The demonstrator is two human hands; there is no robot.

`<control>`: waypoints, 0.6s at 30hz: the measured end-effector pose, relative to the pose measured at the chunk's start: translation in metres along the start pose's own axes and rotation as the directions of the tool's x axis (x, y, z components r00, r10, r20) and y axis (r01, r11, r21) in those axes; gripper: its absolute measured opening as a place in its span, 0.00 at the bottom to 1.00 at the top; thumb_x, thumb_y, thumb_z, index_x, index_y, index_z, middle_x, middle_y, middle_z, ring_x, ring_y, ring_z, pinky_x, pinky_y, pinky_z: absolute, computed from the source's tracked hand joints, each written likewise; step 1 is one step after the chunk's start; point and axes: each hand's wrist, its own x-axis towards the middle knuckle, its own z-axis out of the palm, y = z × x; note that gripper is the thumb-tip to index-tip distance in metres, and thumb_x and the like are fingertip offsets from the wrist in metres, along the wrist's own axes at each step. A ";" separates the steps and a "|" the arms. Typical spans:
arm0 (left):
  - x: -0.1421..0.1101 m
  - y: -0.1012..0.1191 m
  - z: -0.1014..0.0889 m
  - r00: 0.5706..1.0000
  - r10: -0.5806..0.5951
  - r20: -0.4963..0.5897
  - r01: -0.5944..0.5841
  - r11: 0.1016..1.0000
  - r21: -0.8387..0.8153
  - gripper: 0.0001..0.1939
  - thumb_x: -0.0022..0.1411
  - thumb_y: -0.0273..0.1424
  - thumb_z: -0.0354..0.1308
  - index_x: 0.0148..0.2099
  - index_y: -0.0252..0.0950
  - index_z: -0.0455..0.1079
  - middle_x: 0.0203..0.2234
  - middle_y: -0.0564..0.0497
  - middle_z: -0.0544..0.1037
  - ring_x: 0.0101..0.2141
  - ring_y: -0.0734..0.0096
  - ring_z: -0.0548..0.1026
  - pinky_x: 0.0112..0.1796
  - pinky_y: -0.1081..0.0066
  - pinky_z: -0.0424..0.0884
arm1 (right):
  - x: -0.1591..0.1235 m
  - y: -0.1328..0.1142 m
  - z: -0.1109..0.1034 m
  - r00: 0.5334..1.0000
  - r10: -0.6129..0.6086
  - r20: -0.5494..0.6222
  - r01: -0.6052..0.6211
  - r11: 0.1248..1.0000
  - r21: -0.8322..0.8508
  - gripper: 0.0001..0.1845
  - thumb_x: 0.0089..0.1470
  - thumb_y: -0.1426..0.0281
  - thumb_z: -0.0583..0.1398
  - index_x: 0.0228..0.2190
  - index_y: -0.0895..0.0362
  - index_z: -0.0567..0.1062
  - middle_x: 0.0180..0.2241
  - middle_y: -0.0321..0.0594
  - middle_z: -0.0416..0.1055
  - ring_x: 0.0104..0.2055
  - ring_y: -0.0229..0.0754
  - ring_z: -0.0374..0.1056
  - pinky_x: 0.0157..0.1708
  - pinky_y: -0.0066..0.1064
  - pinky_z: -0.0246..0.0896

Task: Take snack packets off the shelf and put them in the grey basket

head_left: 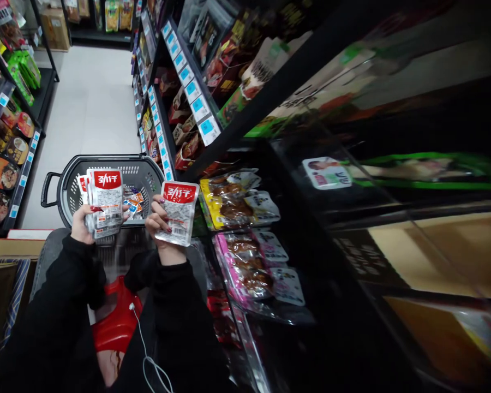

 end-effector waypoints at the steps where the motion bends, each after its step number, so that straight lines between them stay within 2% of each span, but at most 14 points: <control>1: 0.001 0.001 -0.002 1.000 -0.002 0.005 0.002 1.000 -0.001 0.27 0.38 0.26 0.51 0.45 0.32 0.73 0.37 0.45 0.80 0.43 0.49 0.77 0.44 0.56 0.74 | -0.001 0.001 -0.001 0.999 0.009 0.039 -0.011 0.998 0.057 0.12 0.51 0.64 0.60 0.30 0.54 0.60 0.16 0.19 0.48 0.09 0.24 0.34 0.12 0.20 0.41; 6: 0.002 0.003 -0.004 1.000 0.022 0.013 -0.022 1.000 0.014 0.27 0.38 0.25 0.52 0.45 0.33 0.73 0.37 0.45 0.80 0.43 0.49 0.77 0.44 0.55 0.74 | 0.000 0.007 -0.003 0.999 0.045 0.027 -0.048 0.990 0.132 0.11 0.57 0.65 0.54 0.28 0.53 0.56 0.16 0.19 0.45 0.09 0.24 0.33 0.11 0.19 0.40; 12: 0.002 0.002 -0.002 0.999 0.039 0.008 -0.039 0.998 0.042 0.27 0.37 0.25 0.51 0.43 0.33 0.73 0.37 0.45 0.80 0.42 0.50 0.77 0.43 0.57 0.75 | -0.002 0.007 0.001 0.991 0.063 0.120 -0.093 0.959 0.269 0.08 0.60 0.69 0.50 0.29 0.54 0.56 0.17 0.21 0.47 0.09 0.24 0.40 0.14 0.17 0.45; 15: 0.002 0.002 -0.001 0.999 0.031 0.012 -0.032 0.998 0.054 0.26 0.36 0.25 0.52 0.43 0.32 0.73 0.37 0.44 0.80 0.43 0.49 0.77 0.43 0.57 0.75 | -0.003 0.008 0.002 0.993 0.070 0.100 -0.100 0.933 0.346 0.07 0.61 0.72 0.48 0.30 0.54 0.57 0.18 0.22 0.47 0.11 0.24 0.46 0.16 0.17 0.49; 18: 0.001 0.002 -0.001 1.000 0.026 0.012 -0.026 0.998 0.056 0.26 0.36 0.26 0.52 0.43 0.32 0.74 0.36 0.44 0.80 0.43 0.48 0.77 0.43 0.56 0.75 | -0.005 0.008 0.002 0.996 0.077 0.045 -0.088 0.924 0.371 0.07 0.62 0.72 0.47 0.30 0.54 0.58 0.19 0.23 0.47 0.11 0.25 0.47 0.16 0.18 0.50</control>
